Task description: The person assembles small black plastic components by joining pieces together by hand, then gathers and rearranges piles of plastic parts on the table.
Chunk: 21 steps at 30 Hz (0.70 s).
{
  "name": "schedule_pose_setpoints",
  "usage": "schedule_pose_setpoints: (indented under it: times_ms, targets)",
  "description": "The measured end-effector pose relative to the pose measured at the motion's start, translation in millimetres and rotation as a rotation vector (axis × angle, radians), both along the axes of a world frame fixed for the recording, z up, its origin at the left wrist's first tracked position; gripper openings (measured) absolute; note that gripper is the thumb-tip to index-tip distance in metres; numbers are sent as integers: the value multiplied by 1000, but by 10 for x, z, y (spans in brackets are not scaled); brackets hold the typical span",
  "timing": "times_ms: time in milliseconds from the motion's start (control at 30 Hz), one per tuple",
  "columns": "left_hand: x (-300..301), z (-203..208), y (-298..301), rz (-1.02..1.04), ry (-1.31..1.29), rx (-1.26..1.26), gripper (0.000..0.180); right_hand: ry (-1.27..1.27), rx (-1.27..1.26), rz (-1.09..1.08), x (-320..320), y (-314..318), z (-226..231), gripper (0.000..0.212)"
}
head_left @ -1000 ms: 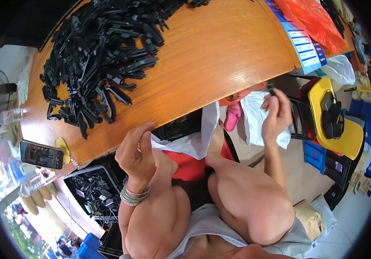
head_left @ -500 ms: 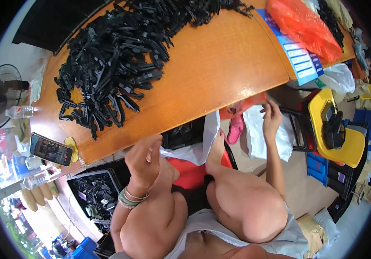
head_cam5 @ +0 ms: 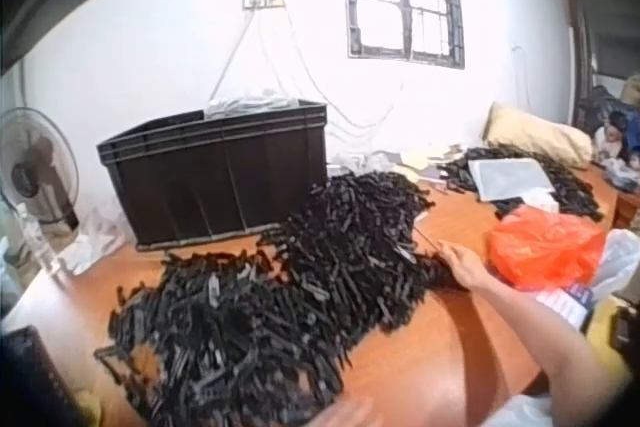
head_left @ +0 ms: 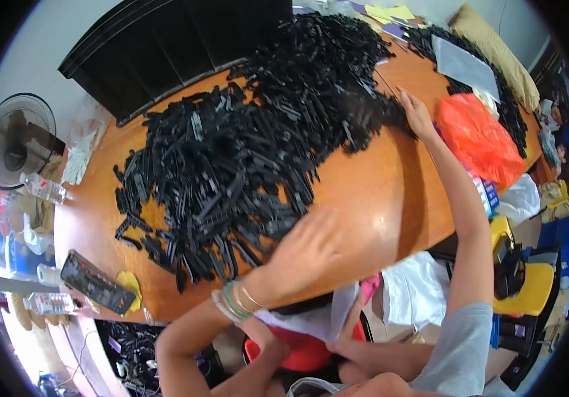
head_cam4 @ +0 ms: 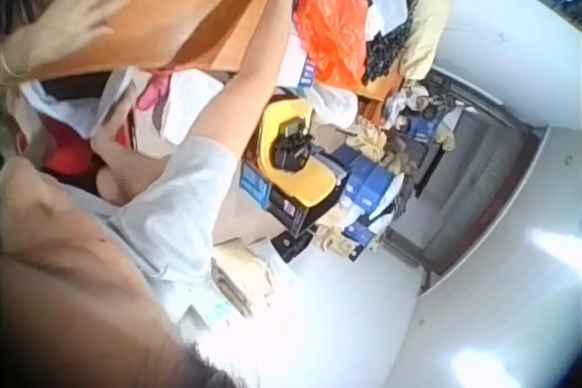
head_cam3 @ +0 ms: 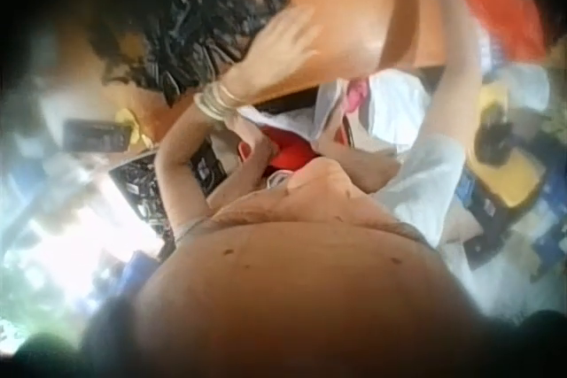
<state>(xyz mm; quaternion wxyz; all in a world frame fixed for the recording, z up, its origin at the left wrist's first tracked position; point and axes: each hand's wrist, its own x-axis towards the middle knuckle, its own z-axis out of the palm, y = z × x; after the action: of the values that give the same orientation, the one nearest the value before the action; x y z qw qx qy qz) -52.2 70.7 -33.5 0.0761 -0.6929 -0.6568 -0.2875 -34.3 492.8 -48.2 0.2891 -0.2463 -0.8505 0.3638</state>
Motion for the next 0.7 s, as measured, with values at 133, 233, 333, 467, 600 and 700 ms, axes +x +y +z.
schedule_pose_setpoints:
  times_ms: [133, 233, 333, 467, 600, 700]
  targets:
    - [-49, -110, 268, 18, 105, -87, 54, 15, -197, 169, -547, 71, -14, 52]
    - [-56, 172, 226, -14, -187, -122, 54, -45, -53, 222, -676, -239, 87, 51]
    - [-438, 618, 308, 86, -326, -5, 52, -77, -86, 233, -519, -316, 54, 45]
    - [-1677, 802, 777, 342, -300, 11, 37, -68, -99, 274, -332, -422, -71, 41]
    - [-3181, 402, 1119, 434, -411, 97, 31, 47, -18, 314, -382, -702, 35, 38]
    - [-3831, 116, 1415, 626, -497, -3, 43, 147, -56, 250, -388, -799, 25, 41]
